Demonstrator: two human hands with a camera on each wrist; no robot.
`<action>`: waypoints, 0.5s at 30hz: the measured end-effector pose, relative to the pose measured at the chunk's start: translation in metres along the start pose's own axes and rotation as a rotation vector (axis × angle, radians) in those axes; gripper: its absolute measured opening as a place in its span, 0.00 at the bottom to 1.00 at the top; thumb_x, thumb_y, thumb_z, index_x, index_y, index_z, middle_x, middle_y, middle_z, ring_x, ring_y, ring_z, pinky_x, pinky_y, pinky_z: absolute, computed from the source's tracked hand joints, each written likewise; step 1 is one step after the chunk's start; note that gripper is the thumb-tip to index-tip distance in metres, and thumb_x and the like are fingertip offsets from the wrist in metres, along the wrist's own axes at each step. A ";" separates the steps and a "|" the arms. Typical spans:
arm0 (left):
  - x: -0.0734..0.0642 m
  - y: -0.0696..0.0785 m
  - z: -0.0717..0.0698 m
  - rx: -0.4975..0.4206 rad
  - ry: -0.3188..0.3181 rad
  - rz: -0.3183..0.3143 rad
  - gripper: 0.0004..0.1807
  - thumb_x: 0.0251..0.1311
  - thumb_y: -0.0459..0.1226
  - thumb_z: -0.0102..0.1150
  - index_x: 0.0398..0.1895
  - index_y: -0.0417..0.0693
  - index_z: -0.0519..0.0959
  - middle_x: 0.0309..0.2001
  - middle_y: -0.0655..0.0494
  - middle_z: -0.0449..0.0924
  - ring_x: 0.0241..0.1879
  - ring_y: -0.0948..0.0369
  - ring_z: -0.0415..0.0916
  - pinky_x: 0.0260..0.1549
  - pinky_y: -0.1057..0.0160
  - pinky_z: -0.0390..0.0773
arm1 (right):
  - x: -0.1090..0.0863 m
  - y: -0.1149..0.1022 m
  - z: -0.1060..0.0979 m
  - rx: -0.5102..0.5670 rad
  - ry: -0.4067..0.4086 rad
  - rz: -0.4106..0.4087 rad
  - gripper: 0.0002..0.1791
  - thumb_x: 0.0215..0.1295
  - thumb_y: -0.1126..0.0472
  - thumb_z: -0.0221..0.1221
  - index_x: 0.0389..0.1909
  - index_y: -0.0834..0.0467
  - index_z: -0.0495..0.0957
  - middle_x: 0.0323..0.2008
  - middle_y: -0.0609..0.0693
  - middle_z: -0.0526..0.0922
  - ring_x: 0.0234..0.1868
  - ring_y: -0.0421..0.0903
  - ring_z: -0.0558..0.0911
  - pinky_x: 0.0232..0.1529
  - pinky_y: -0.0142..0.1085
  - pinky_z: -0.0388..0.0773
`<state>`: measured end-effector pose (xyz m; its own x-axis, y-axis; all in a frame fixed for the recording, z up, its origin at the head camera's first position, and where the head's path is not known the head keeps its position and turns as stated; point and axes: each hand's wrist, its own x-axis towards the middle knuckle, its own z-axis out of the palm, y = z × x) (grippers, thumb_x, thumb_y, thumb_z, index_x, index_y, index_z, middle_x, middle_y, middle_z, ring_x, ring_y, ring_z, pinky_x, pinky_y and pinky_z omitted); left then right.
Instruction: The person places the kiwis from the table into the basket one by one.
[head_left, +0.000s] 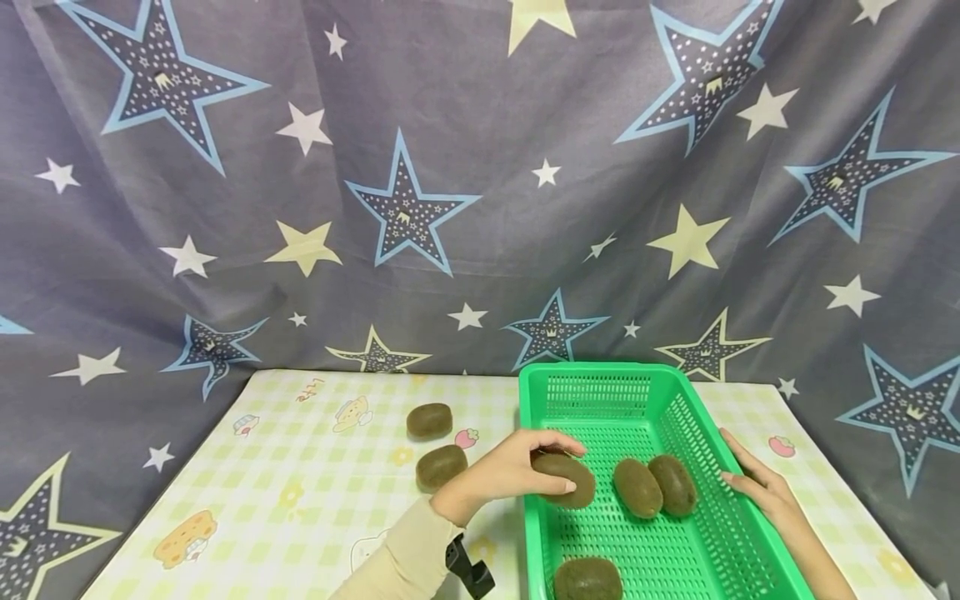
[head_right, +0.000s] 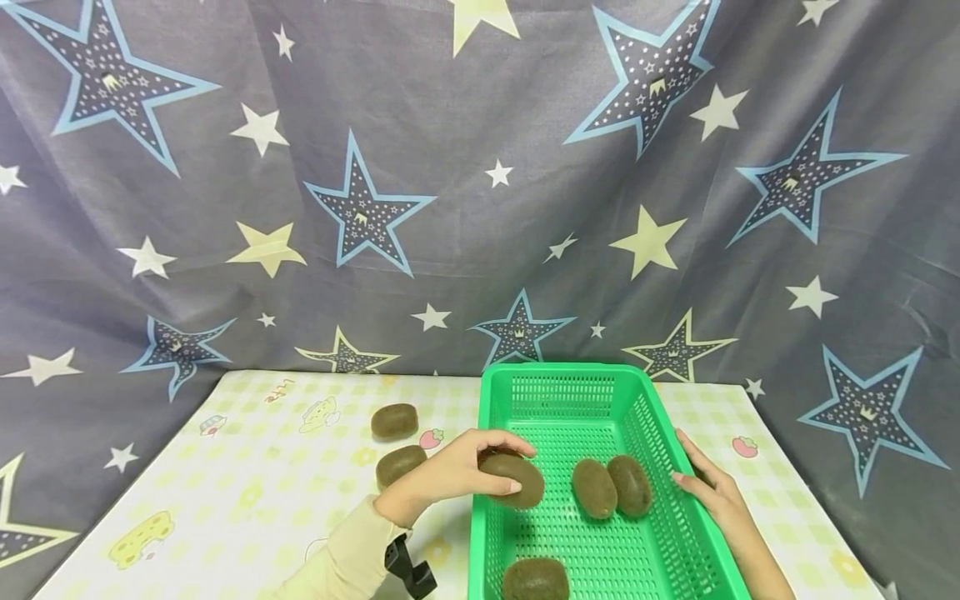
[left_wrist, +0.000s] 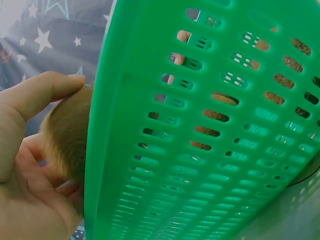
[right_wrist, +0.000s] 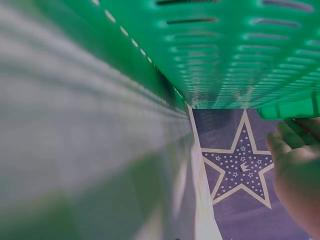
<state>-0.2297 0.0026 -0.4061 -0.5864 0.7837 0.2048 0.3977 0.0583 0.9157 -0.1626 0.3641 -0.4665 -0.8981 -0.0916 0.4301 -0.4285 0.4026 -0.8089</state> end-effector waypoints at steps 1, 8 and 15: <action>0.000 -0.001 -0.001 -0.003 -0.003 0.003 0.21 0.55 0.31 0.63 0.54 0.42 0.76 0.51 0.46 0.78 0.44 0.69 0.74 0.46 0.67 0.74 | 0.000 0.000 0.000 -0.003 0.002 0.004 0.32 0.65 0.75 0.47 0.70 0.62 0.55 0.61 0.19 0.59 0.59 0.15 0.58 0.51 0.13 0.59; -0.005 -0.005 -0.005 -0.024 0.024 0.026 0.21 0.56 0.32 0.63 0.54 0.37 0.75 0.53 0.44 0.77 0.49 0.67 0.74 0.54 0.58 0.73 | 0.000 -0.003 0.000 -0.012 -0.010 0.063 0.32 0.68 0.71 0.47 0.72 0.57 0.53 0.61 0.18 0.58 0.58 0.13 0.57 0.51 0.12 0.57; -0.019 -0.014 -0.017 -0.004 0.079 0.044 0.20 0.56 0.32 0.63 0.54 0.41 0.76 0.52 0.48 0.78 0.50 0.62 0.75 0.54 0.60 0.72 | 0.000 -0.001 -0.001 0.002 -0.005 0.063 0.31 0.67 0.72 0.47 0.71 0.62 0.53 0.61 0.18 0.59 0.58 0.13 0.57 0.51 0.13 0.58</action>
<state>-0.2363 -0.0236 -0.4171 -0.6222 0.7344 0.2711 0.4217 0.0226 0.9065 -0.1619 0.3642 -0.4653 -0.9239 -0.0711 0.3761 -0.3711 0.4062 -0.8350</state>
